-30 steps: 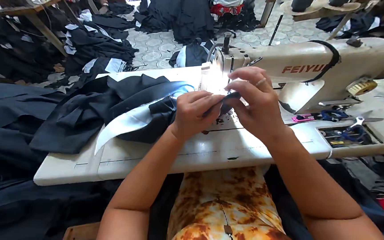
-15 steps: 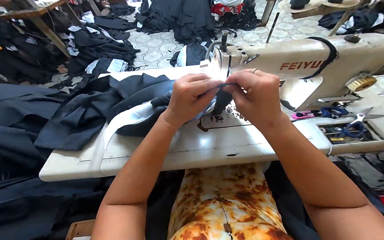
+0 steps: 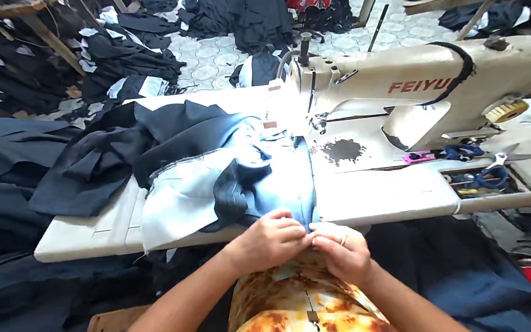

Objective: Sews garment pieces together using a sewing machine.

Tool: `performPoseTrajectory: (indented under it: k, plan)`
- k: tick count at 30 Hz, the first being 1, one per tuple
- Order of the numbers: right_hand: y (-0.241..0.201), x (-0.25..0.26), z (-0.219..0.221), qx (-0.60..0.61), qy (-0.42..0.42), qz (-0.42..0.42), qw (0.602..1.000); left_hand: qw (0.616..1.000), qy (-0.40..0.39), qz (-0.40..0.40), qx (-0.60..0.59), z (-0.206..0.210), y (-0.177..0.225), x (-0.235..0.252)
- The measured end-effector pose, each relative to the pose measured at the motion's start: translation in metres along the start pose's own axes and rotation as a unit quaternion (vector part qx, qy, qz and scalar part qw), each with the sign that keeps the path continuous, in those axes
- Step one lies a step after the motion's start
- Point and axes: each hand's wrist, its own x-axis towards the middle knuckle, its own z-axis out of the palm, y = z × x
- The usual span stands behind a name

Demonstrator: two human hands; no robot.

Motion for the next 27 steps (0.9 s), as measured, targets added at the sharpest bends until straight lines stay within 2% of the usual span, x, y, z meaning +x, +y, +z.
performPoseTrajectory:
  k: [3,18,22,27]
  plan:
    - [-0.001,-0.026,0.012,-0.006,0.011,0.023,1.000,1.000,-0.003,-0.016,-0.006,0.017,0.003,-0.016]
    - [0.002,-0.035,0.017,-0.058,0.046,-0.014,0.997,0.997,0.043,-0.052,-0.022,0.026,0.007,-0.017]
    - [-0.002,-0.013,0.009,-0.051,0.038,-0.001,0.998,0.996,0.071,-0.053,-0.016,0.020,0.009,-0.010]
    - [-0.004,0.077,-0.015,-0.086,0.025,-0.042,0.995,0.988,0.124,-0.055,0.067,-0.028,0.001,0.036]
